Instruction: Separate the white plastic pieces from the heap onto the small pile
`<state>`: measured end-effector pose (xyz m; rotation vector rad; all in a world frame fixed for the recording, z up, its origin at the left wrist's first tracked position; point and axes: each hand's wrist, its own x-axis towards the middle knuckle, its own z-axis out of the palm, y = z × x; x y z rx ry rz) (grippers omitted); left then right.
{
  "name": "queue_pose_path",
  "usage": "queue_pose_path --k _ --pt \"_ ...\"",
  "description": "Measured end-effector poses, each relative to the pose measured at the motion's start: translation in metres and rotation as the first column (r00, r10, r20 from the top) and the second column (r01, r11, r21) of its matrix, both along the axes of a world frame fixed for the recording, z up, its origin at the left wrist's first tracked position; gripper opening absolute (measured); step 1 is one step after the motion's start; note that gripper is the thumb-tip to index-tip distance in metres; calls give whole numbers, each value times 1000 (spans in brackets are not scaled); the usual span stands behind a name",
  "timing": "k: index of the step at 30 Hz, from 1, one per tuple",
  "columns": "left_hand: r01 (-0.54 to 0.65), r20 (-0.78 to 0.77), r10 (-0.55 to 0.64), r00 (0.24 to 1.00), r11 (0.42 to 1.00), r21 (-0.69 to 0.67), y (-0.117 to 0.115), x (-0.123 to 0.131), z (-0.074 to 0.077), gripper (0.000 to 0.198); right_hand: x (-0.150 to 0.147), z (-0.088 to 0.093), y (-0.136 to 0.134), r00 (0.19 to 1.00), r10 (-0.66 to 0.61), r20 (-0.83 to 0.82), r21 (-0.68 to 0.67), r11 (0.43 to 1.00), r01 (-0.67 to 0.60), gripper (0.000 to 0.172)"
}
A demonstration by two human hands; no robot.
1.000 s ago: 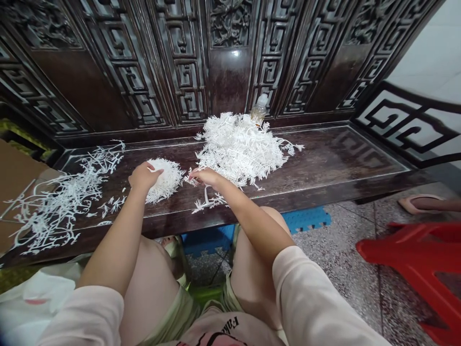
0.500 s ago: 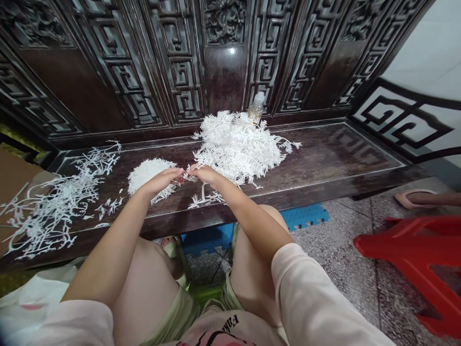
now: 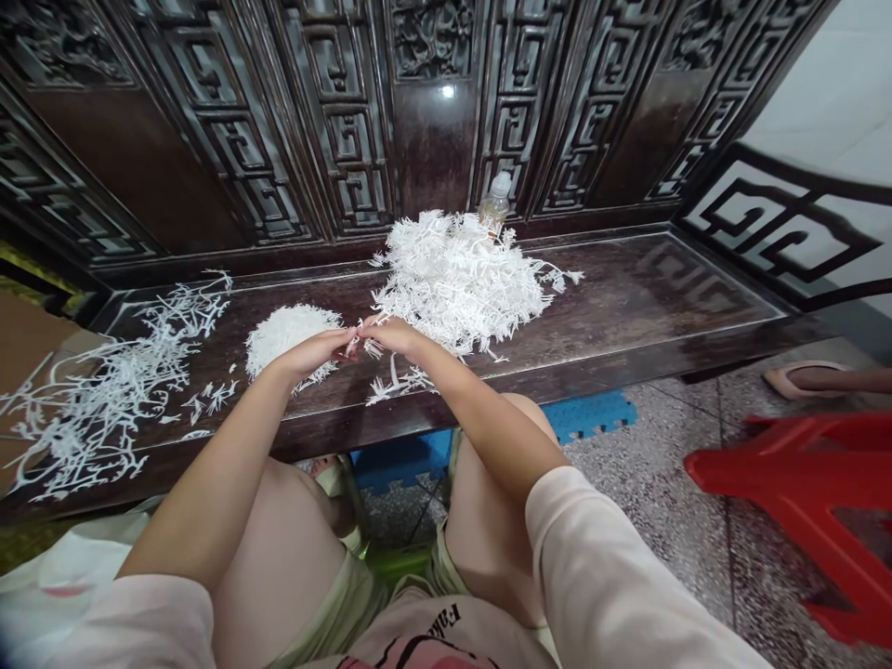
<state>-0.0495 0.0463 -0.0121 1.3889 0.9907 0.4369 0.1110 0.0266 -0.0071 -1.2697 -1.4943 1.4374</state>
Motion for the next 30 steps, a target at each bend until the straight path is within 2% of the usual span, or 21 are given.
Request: queue_pose_path --k 6,9,14,19,21,25,26,27,29,30 --pt "4 55 -1 998 999 -54 1 2 -1 35 0 -7 5 997 -63 33 35 997 62 11" --pt "-21 98 26 995 998 -56 0 5 -2 32 1 -9 7 982 -150 113 30 989 147 10" --pt "-104 92 94 991 990 100 0 20 -10 35 -1 -12 8 905 -353 238 70 936 346 9" --pt "-147 110 124 986 962 231 0 32 -18 39 -5 -18 9 836 -462 295 116 886 448 11" --pt "-109 117 83 990 967 230 -6 33 -11 39 1 -20 13 806 -503 312 140 863 485 12" --pt "136 106 -165 981 962 239 -21 29 14 37 27 -19 22 704 -628 331 151 772 618 11" --pt "131 64 -153 986 956 263 -22 25 19 38 32 -18 23 730 -610 307 124 786 605 12" --pt "81 0 -85 996 950 301 -21 19 21 38 35 -17 23 770 -574 278 83 813 576 14" --pt "-81 -164 164 973 904 421 -11 4 18 38 34 -16 21 837 -495 232 0 861 509 20" --pt "-152 -243 300 922 861 486 -4 -6 14 38 31 -16 20 862 -459 215 -38 878 477 22"
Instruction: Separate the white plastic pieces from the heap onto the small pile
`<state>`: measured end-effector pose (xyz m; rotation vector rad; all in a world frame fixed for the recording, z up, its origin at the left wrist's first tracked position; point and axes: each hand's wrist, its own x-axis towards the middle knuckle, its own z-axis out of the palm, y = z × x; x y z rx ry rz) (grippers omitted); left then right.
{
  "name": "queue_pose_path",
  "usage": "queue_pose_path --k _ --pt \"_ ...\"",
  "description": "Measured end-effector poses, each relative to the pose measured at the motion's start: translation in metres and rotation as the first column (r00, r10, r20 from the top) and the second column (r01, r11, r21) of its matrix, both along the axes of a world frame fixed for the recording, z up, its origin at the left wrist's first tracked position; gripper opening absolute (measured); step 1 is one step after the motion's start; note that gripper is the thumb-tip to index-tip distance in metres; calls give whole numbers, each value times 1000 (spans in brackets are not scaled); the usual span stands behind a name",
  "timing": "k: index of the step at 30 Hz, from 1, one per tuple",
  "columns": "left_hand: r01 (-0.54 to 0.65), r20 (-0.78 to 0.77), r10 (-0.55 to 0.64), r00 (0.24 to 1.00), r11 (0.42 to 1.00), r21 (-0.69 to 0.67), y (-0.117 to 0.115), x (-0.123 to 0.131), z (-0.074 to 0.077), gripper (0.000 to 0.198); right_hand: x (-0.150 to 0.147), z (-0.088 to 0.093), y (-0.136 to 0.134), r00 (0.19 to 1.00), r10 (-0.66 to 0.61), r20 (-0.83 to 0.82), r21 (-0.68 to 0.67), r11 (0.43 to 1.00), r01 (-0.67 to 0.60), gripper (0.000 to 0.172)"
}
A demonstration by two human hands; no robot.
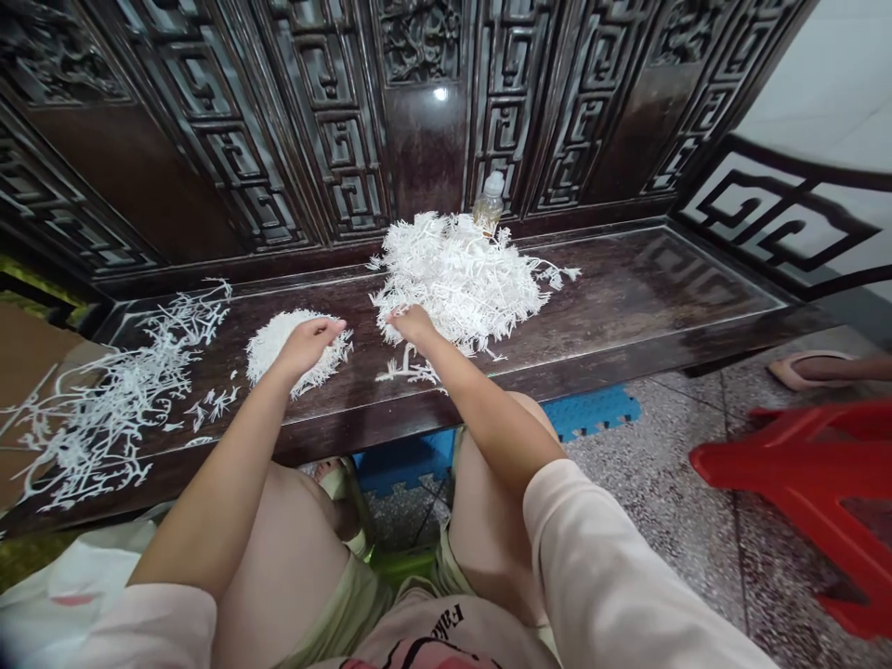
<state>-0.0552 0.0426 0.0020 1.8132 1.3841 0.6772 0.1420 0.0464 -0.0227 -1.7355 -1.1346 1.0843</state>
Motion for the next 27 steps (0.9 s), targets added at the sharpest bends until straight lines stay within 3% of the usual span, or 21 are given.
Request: queue_pose_path --k 3,5,11,20,27 --pt "-256 -241 275 931 961 107 23 -30 -18 37 -14 -2 -3 991 108 -76 -33 993 -110 24" --pt "-321 -289 335 897 942 95 33 -45 -28 35 -20 -4 -4 979 174 -107 -33 983 -178 23" --pt "-322 -162 314 936 946 -26 39 -53 -39 26 -15 -13 -2 979 193 -69 -69 978 -198 20" --pt "-401 -329 418 847 908 121 36 -53 -34 15 -15 -9 -2 986 150 -71 -53 987 -154 16" --pt "-478 -298 485 822 872 103 35 -54 -32 39 -15 -7 -3 993 113 -35 -41 993 -115 21"
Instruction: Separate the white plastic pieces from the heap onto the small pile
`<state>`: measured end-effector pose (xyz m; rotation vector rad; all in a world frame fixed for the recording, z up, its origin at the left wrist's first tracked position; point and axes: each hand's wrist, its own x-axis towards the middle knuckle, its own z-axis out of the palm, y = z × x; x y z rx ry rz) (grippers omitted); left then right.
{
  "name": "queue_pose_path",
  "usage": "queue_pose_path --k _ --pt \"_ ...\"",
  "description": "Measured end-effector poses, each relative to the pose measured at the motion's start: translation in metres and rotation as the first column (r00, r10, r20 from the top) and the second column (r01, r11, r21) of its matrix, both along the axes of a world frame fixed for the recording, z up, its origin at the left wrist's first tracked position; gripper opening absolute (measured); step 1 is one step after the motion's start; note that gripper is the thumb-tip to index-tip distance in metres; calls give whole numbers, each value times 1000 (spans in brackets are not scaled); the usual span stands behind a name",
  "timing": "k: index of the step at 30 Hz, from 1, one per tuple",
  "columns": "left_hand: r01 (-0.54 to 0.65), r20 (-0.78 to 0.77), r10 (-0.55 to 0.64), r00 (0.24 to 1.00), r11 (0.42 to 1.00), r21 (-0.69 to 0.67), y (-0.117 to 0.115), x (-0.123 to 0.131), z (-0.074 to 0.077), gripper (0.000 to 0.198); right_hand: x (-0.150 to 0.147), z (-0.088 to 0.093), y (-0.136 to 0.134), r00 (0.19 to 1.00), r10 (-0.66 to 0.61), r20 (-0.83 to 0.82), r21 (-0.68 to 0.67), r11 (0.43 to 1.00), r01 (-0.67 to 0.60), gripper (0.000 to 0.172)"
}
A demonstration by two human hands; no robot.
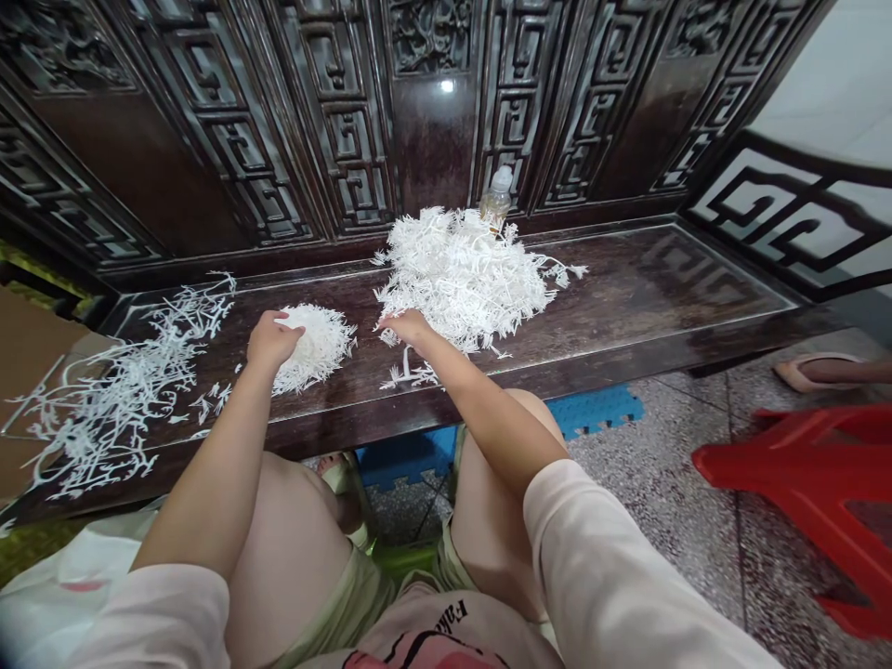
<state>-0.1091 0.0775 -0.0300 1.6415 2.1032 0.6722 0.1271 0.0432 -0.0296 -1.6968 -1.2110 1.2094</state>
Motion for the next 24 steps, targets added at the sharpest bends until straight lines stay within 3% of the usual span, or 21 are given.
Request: queue_pose_path --k 2,4,6,8,10,17,21,24 --pt "79 83 -79 993 997 3 -3 9 1 37 -1 4 -2 999 11 -31 1 1000 -11 23" --pt "237 274 -219 936 971 -33 -9 23 3 37 -3 9 -4 997 34 -72 -3 999 -35 24" --pt "447 494 -347 797 889 -97 -16 40 4 43 -6 12 -6 991 74 -116 6 997 -73 22" --pt "588 617 -392 682 796 -143 -22 55 5 47 -8 13 -7 981 120 -155 26 993 -118 19" --pt "611 641 -394 659 777 -151 -25 67 5 46 -8 13 -7 969 158 -192 41 987 -153 18" --pt "534 630 -382 676 843 -61 -27 74 -2 38 -6 13 -6 968 145 -206 54 989 -137 19" --pt "565 596 -430 678 824 -49 -27 73 -4 35 -4 6 -3 983 164 -78 155 976 -151 19" --pt "622 581 -492 648 782 -31 -29 79 -5 31 -2 -2 1 993 90 72 217 971 -103 16"
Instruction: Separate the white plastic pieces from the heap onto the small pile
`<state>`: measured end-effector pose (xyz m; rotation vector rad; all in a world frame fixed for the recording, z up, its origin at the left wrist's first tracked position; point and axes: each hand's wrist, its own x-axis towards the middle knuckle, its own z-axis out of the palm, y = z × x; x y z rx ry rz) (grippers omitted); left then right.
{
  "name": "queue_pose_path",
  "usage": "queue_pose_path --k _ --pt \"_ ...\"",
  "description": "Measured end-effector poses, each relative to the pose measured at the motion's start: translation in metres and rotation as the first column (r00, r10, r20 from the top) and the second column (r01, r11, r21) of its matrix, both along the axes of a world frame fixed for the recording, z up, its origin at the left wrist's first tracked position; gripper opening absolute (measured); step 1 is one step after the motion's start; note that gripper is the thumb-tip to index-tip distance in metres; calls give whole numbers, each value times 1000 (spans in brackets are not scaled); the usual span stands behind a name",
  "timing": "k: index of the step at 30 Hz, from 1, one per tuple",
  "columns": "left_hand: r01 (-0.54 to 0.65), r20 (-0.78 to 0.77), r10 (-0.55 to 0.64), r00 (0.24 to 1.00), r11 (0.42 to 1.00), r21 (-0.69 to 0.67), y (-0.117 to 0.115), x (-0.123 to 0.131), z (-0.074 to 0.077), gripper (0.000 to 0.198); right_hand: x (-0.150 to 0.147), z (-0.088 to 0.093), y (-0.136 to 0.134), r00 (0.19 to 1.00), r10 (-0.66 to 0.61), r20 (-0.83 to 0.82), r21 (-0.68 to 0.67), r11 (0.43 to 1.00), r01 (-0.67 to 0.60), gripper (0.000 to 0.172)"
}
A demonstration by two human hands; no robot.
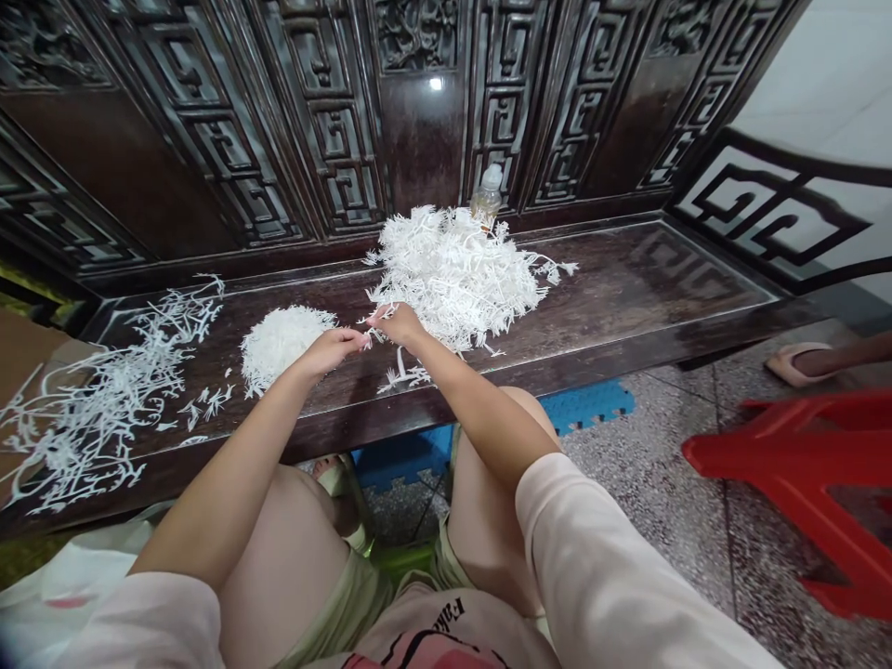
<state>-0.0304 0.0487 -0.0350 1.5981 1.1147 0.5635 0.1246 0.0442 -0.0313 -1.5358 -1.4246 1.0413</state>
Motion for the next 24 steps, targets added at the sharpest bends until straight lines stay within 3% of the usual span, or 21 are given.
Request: queue_pose_path --k 5,9,12,15,17,18,20,22,24 --pt "-32 4 31 999 995 95 -4 17 -4 25 -3 -4 3 981 -176 85 81 982 169 9" --pt "-70 119 61 991 995 70 -4 23 -7 24 -13 -2 -2 962 -258 92 146 959 243 5" --pt "-67 185 58 981 997 43 -12 25 -1 23 -13 -1 -3 950 -295 105 189 943 272 5" --pt "160 239 -160 958 987 22 -32 27 16 23 8 -2 4 908 -405 105 161 908 387 3" --pt "281 244 -280 929 959 30 -42 27 29 25 26 -2 10 872 -482 85 12 876 483 5" --pt "244 234 -248 940 969 49 -43 25 34 26 34 -1 12 887 -460 45 -60 885 462 8" --pt "-7 193 -14 981 995 104 -33 14 38 26 39 0 13 930 -364 -61 -184 919 348 12" --pt "-288 108 274 956 945 153 -13 -8 35 26 32 2 10 955 -233 -184 -238 953 186 16" --pt "-448 -74 475 877 863 232 9 -37 26 27 17 3 5 951 -147 -271 -228 970 85 19"
